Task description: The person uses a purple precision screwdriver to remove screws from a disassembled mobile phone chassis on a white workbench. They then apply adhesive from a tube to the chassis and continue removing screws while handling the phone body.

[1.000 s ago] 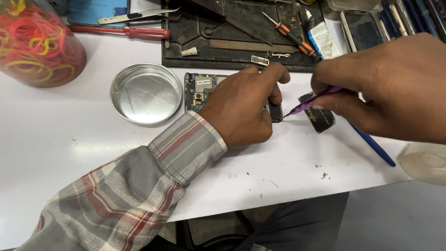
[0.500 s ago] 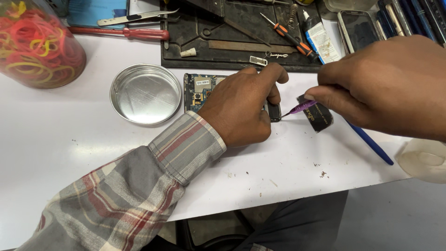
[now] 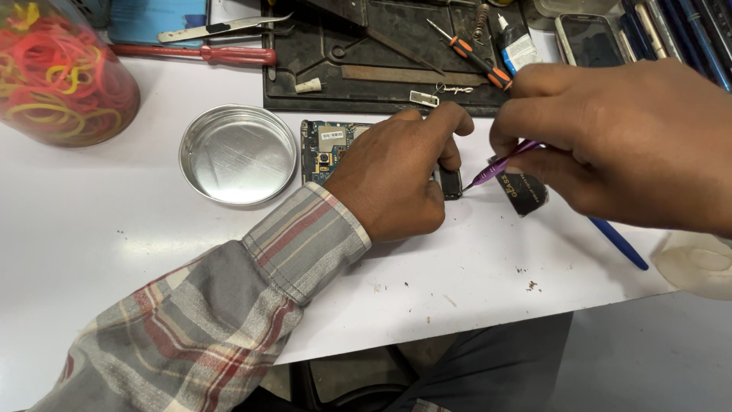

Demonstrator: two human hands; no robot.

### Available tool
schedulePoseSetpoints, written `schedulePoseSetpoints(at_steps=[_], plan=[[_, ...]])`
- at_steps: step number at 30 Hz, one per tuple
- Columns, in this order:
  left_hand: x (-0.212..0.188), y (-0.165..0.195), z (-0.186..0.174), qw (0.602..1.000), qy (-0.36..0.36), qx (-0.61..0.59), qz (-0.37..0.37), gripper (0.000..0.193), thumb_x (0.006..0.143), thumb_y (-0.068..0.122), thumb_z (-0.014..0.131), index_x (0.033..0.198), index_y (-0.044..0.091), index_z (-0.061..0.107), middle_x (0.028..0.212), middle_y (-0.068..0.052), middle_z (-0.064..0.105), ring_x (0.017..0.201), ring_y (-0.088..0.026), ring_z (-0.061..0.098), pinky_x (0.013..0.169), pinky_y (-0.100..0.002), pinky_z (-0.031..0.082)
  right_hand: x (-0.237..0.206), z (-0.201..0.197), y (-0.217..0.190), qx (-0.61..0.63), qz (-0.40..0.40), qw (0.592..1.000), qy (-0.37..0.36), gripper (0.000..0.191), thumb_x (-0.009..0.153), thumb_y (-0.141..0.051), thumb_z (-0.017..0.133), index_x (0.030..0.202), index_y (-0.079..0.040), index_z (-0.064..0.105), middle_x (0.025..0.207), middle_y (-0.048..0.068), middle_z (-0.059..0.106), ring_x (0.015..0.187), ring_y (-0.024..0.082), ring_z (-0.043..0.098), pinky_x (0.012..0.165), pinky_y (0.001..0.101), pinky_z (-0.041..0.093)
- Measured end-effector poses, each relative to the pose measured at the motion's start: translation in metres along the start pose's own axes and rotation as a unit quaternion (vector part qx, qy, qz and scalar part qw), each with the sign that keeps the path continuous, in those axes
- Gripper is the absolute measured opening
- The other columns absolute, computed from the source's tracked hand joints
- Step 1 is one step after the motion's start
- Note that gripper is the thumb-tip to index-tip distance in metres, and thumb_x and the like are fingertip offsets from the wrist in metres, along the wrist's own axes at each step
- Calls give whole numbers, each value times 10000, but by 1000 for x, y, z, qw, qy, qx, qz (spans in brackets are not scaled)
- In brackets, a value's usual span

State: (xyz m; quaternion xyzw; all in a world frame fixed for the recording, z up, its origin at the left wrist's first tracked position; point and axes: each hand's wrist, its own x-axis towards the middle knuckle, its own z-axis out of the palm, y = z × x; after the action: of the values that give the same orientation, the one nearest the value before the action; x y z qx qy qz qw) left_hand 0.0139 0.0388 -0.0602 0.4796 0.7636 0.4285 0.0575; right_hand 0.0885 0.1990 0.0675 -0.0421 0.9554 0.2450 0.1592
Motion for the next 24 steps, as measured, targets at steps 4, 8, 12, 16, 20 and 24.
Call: schedulePoseSetpoints(at_steps=[4,8,12,16,20,24], plan=[[-1,0,0,1000,0,-1,-3,590,687,-20,642,1264,52,543,958,-45,741,989,-268,658,807,-432,519,0,3,1,17,-11,1000,19,252,897,-411,686,1108,-275,701,980,-116,657,631,79,709,549,269,536],[-1,0,0,1000,11,-3,8,598,676,-25,644,1260,48,542,953,-44,742,994,-269,658,812,-434,520,-1,6,3,20,-11,996,83,491,859,-541,642,1196,-186,678,864,-47,712,597,140,705,474,307,518],[-1,0,-1,1000,4,-7,1,588,677,-28,640,1252,49,543,960,-41,740,983,-269,655,801,-436,519,-2,4,2,-86,39,996,3,364,971,-553,518,968,-250,720,710,-63,723,589,141,698,515,296,525],[-1,1,-2,1000,-7,-5,-11,588,681,-35,627,1256,50,538,968,-44,728,982,-257,657,791,-426,526,-3,3,0,-76,31,997,8,336,979,-557,575,917,-263,725,715,-83,718,608,137,703,536,294,529],[-1,2,-3,1000,-9,-4,-8,589,677,-34,631,1252,51,539,971,-45,726,987,-259,653,793,-426,526,-4,4,0,78,-41,993,76,255,879,-433,705,952,-189,712,813,-54,703,562,164,692,489,333,521],[-2,2,-4,1000,-10,-7,-6,582,682,-32,634,1251,52,541,967,-43,730,990,-259,651,803,-426,527,-5,9,3,125,-65,986,91,216,830,-315,780,993,-192,711,891,-39,652,565,168,683,496,347,532]])
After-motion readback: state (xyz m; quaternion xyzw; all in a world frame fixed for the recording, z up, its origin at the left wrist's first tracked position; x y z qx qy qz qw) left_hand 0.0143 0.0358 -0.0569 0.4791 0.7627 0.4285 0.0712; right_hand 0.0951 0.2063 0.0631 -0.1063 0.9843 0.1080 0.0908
